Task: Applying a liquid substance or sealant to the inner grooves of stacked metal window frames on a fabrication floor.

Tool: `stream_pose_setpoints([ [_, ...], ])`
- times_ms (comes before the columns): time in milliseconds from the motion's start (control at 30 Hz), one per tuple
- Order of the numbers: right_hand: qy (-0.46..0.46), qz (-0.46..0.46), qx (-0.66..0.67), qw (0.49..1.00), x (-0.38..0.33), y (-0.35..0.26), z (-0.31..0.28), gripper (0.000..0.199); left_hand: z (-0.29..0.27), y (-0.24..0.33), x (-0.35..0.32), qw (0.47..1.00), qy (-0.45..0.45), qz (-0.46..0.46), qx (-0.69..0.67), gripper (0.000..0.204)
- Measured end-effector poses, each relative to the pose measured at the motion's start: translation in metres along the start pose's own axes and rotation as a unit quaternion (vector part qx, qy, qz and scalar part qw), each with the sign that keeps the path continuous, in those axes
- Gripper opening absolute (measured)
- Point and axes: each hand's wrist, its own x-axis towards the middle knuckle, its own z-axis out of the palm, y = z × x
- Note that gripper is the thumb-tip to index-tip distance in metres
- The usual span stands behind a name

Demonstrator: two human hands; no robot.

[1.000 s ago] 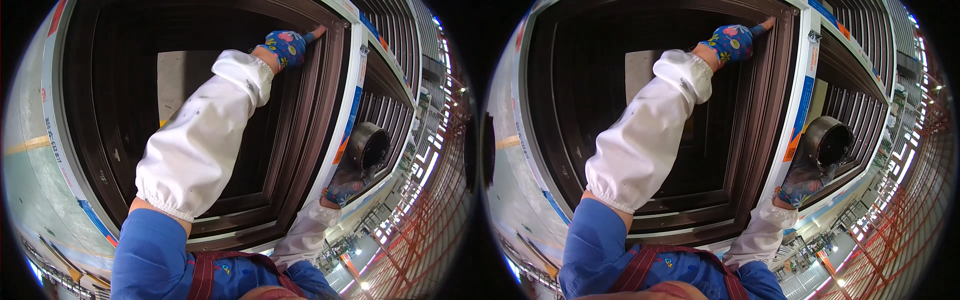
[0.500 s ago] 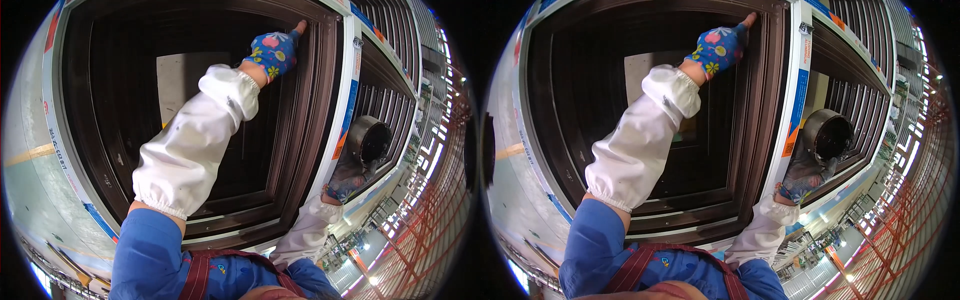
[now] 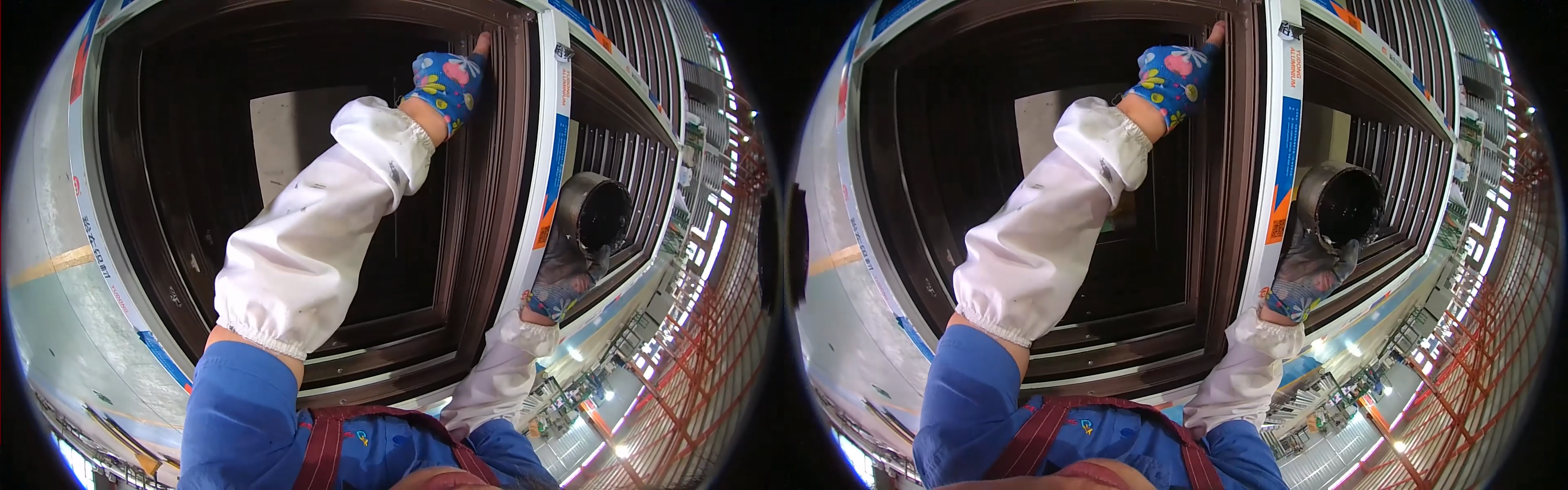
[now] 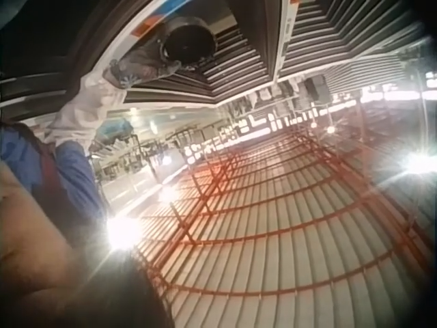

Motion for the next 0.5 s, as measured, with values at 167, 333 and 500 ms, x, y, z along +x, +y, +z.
stream_pose_setpoints([
  [167, 0.003, 0.046, 0.058, 0.997, -0.001, -0.003, 0.001, 0.052, -0.005, -0.003, -0.011, 1.0, -0.01, 0.005, -0.012, 0.07],
  [333, 0.024, 0.054, 0.084, 0.995, -0.008, -0.011, 0.022, 0.053, 0.005, -0.017, -0.012, 0.997, 0.069, -0.024, 0.023, 0.068],
  [500, 0.044, 0.031, 0.066, 0.996, -0.003, -0.006, 0.015, 0.053, 0.002, -0.016, 0.005, 0.998, 0.038, -0.03, -0.046, 0.066],
])
